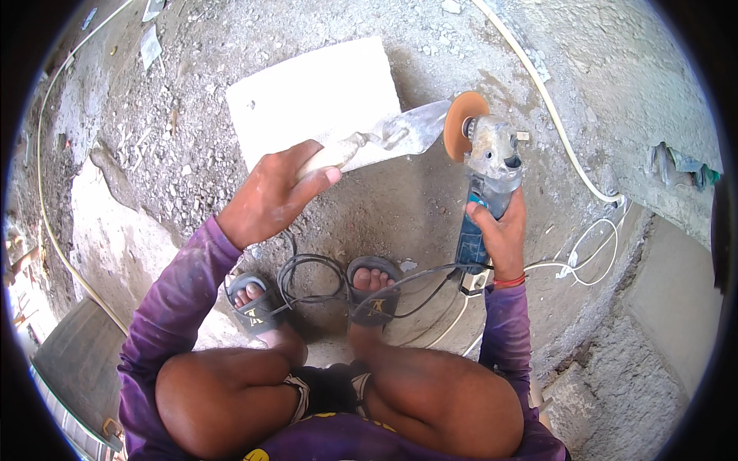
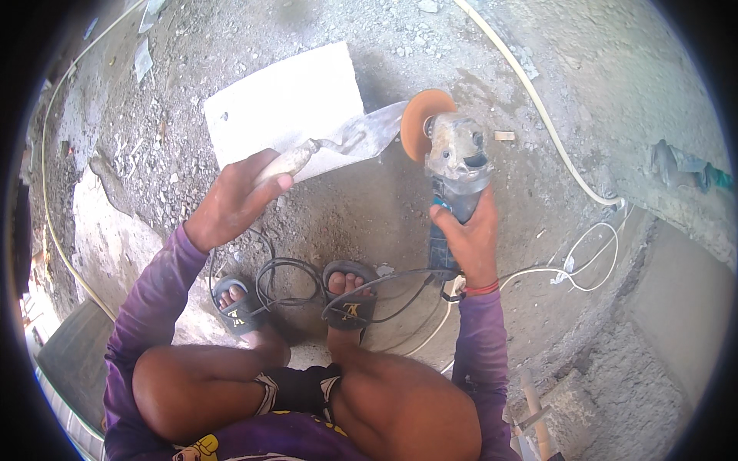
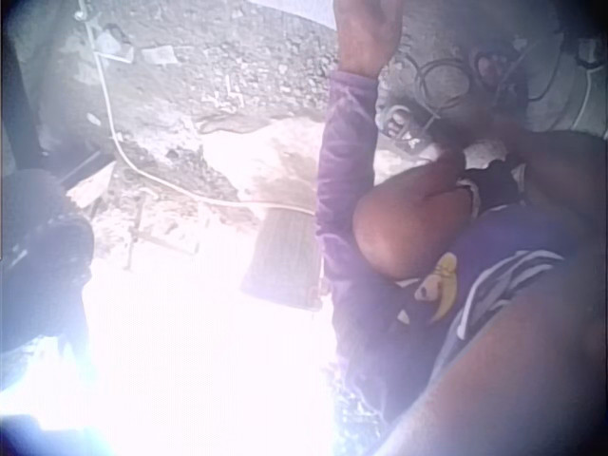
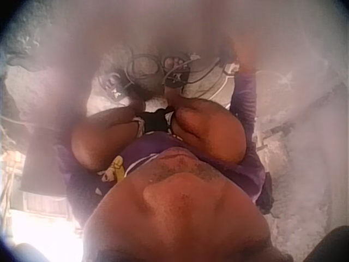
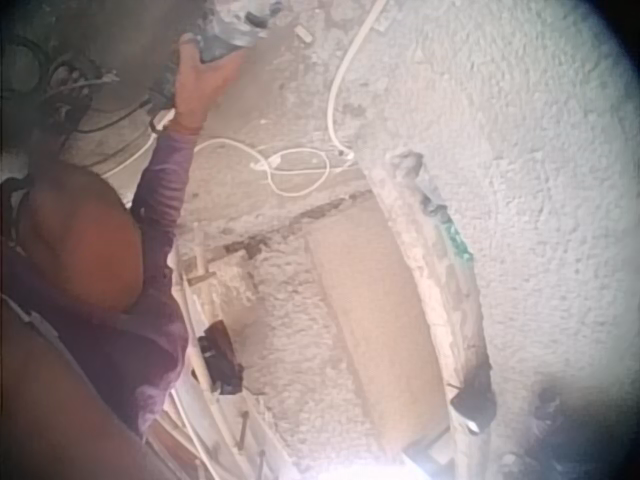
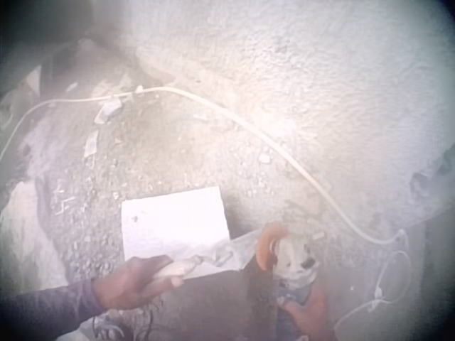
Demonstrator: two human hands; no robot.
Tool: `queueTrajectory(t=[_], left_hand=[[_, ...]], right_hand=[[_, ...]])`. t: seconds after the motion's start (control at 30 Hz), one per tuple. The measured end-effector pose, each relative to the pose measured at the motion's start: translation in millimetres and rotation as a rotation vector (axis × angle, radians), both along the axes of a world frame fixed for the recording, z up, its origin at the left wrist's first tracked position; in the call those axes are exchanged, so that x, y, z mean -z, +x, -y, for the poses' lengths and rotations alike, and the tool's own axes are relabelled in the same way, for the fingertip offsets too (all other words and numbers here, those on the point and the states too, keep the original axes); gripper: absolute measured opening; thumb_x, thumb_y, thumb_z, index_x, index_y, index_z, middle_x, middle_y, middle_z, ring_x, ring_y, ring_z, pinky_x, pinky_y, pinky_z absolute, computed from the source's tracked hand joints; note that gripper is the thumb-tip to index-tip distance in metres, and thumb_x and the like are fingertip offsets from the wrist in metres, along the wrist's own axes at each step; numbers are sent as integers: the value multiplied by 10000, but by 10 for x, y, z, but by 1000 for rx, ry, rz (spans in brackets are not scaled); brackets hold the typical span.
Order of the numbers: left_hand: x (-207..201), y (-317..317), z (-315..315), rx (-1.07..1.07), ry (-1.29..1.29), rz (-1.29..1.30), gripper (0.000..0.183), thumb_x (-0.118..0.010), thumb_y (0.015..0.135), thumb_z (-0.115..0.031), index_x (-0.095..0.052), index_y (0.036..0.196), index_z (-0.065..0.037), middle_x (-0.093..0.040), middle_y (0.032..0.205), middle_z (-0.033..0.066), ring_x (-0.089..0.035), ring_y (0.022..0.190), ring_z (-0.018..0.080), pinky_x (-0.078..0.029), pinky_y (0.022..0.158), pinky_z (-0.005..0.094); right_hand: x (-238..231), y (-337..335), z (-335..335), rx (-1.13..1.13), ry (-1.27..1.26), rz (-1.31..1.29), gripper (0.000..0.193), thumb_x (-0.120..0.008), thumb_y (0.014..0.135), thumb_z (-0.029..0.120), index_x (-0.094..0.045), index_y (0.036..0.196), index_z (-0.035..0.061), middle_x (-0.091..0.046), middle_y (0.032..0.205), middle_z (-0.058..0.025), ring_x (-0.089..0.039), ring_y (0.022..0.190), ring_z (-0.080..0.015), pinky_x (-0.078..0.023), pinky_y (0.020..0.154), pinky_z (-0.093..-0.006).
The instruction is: The person sits on the floor and uses an angle grinder to smooth the edges of a white tile. They hold the tile with a trowel in the left hand and operate the grinder with the right hand, moving the tool along the tile edges.
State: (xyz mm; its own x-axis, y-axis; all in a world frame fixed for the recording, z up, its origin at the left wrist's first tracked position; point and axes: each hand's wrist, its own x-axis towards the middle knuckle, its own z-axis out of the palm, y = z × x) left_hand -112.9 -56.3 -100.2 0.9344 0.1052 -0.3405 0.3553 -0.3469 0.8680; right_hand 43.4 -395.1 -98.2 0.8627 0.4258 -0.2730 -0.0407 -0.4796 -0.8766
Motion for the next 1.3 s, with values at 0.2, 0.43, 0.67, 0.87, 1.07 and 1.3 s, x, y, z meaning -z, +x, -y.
queueTrajectory(t=[0.2, 0.43, 0.67, 0.87, 1.07, 1.3], left_hand=[[-44, -14, -22, 24, 22, -3, 481, -663, 1129, -399, -678, 1213, 73, -669, 840, 206, -641, 735, 286, -538, 735, 453], [-45, -52, -61, 38, 4, 16, 441, -671, 1125, -373, -657, 1241, 53, -689, 866, 209, -682, 752, 302, -554, 742, 454], [22, -92, -3, 68, 209, 126, 419, -721, 1085, -330, -620, 1275, 30, -721, 922, 242, -742, 811, 399, -580, 746, 480], [181, -127, -4, 58, 447, 146, 434, -751, 1058, -328, -602, 1291, 6, -743, 970, 249, -766, 837, 428, -609, 719, 498], [221, -121, -40, 61, 493, 127, 437, -764, 1040, -345, -608, 1285, -18, -754, 1002, 220, -770, 800, 412, -620, 691, 485], [23, -40, 26, 109, 525, 145, 405, -760, 1039, -328, -612, 1271, -31, -757, 1028, 180, -781, 821, 390, -627, 669, 473]], right_hand=[[10, 33, 38, 56, -12, -59, 710, -781, 876, 56, -537, 1536, -37, -680, 1383, -154, -668, 1224, -229, -522, 1075, -371], [19, 102, 75, 55, -9, -53, 694, -774, 884, 79, -545, 1529, -34, -688, 1351, -144, -677, 1183, -224, -535, 1042, -372], [-20, 80, 46, 104, -46, -14, 688, -782, 884, 82, -548, 1521, -38, -693, 1343, -145, -678, 1174, -240, -536, 1031, -378], [-83, -61, 108, -15, -219, 180, 676, -845, 880, 132, -562, 1465, -54, -727, 1284, -206, -721, 1127, -315, -554, 998, -431], [-150, -244, 109, -89, -354, 168, 675, -852, 868, 132, -559, 1442, -68, -753, 1202, -262, -769, 1058, -395, -579, 935, -474], [-246, -228, 27, -32, -277, 124, 708, -841, 869, 104, -534, 1483, -71, -760, 1201, -248, -773, 1050, -378, -586, 942, -454]])
